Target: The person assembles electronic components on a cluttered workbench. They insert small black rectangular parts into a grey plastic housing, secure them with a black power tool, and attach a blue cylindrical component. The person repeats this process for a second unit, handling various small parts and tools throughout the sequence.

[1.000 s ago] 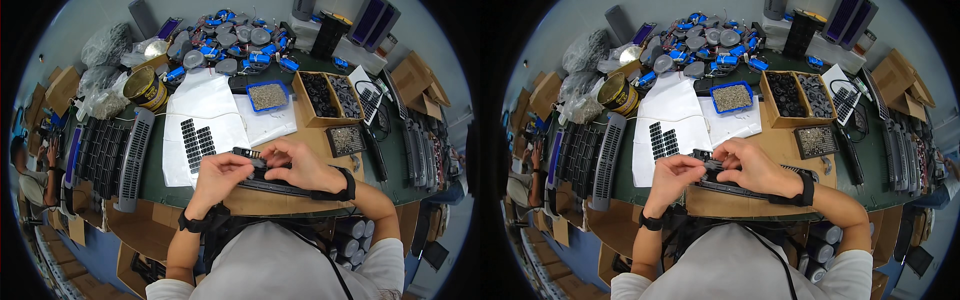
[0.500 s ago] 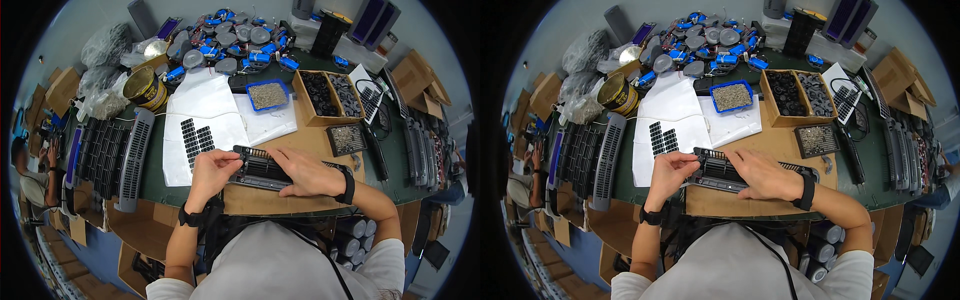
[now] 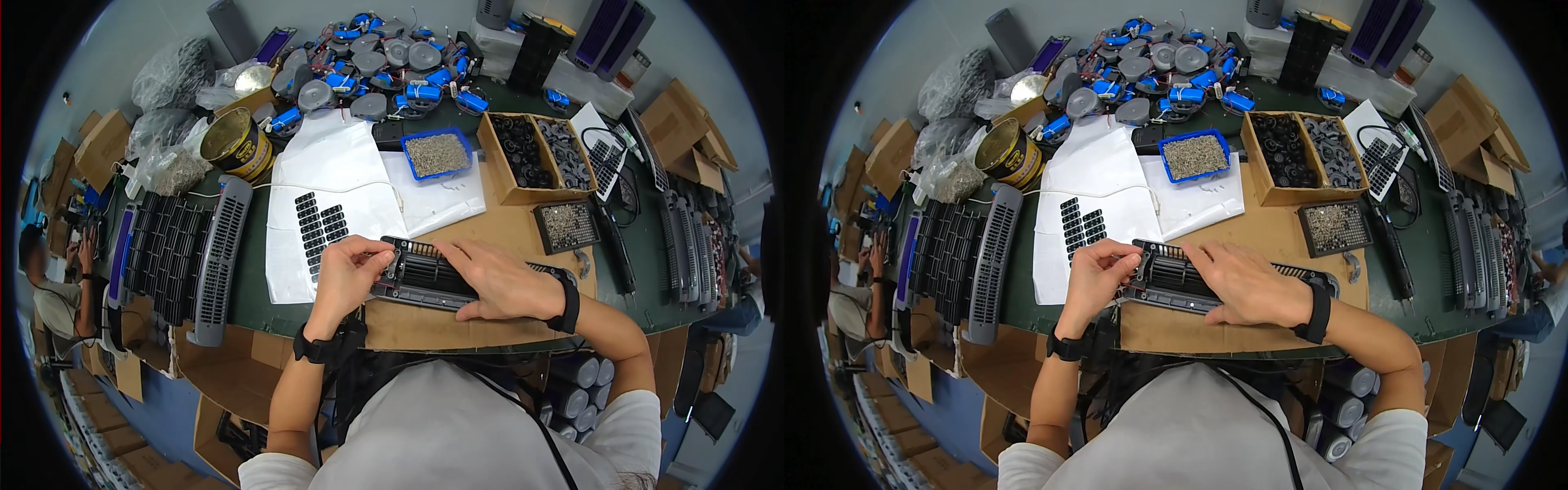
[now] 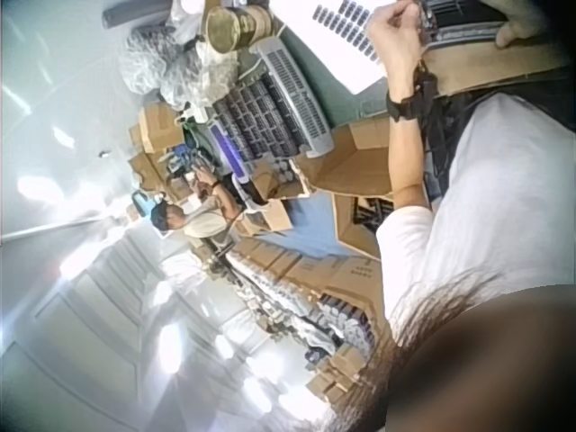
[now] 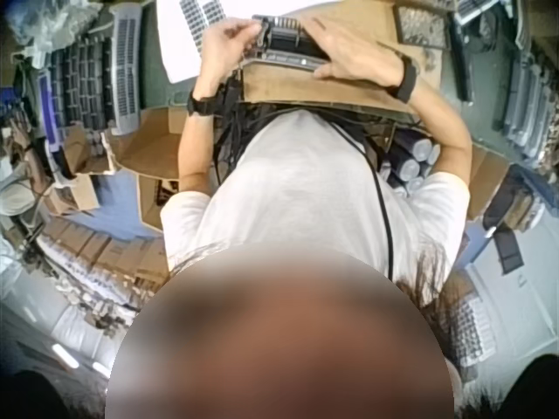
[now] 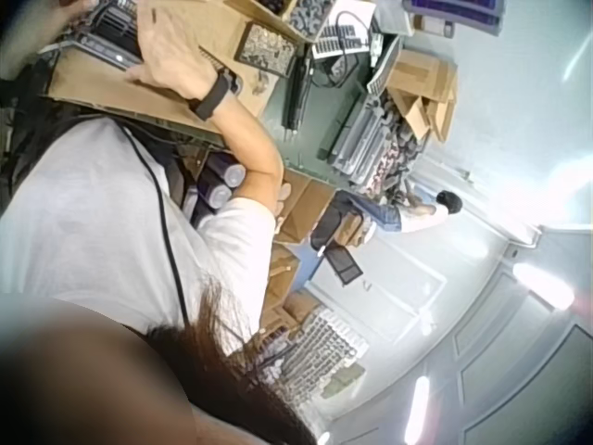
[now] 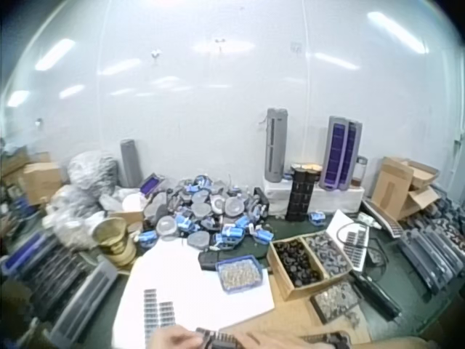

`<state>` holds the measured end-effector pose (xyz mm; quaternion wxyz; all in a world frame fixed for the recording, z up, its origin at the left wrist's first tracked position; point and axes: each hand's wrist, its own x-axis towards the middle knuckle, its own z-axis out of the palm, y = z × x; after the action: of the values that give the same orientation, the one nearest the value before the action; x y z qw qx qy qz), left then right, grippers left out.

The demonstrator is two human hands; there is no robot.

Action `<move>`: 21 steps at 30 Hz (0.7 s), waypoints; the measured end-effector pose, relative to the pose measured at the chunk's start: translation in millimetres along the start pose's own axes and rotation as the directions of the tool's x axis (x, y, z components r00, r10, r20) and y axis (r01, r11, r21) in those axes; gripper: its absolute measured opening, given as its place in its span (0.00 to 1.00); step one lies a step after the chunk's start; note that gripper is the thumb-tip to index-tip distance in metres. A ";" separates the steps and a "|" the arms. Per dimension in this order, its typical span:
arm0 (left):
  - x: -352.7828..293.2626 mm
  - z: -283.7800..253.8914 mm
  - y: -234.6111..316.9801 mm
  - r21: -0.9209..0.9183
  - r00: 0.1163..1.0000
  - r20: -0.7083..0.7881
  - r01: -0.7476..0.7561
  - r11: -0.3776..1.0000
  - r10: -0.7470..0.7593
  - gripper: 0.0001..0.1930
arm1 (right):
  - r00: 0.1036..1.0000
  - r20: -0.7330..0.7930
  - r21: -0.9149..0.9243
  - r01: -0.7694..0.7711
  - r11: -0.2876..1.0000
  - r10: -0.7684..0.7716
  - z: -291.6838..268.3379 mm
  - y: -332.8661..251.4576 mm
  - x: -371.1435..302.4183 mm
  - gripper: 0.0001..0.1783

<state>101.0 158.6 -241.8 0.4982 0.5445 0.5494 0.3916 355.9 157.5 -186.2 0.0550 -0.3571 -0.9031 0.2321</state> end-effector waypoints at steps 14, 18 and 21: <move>0.9 6.0 -3.4 0.014 0.996 0.083 0.041 0.999 -0.042 0.06 | 0.999 0.042 -0.006 -0.026 1.000 0.026 -0.8 -1.5 1.6 0.55; 4.5 6.3 -8.7 -0.014 0.995 0.083 0.063 0.998 -0.062 0.06 | 1.000 0.030 -0.015 0.000 1.000 0.000 0.7 0.9 2.8 0.55; 3.8 8.7 -14.4 -0.076 0.996 0.075 0.049 0.996 -0.043 0.05 | 0.997 0.072 0.018 -0.035 0.999 0.034 -2.1 0.3 5.1 0.55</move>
<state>106.9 159.9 -258.0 0.5477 0.5257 0.5277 0.3810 352.9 161.9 -184.8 0.0219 -0.3635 -0.8959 0.2545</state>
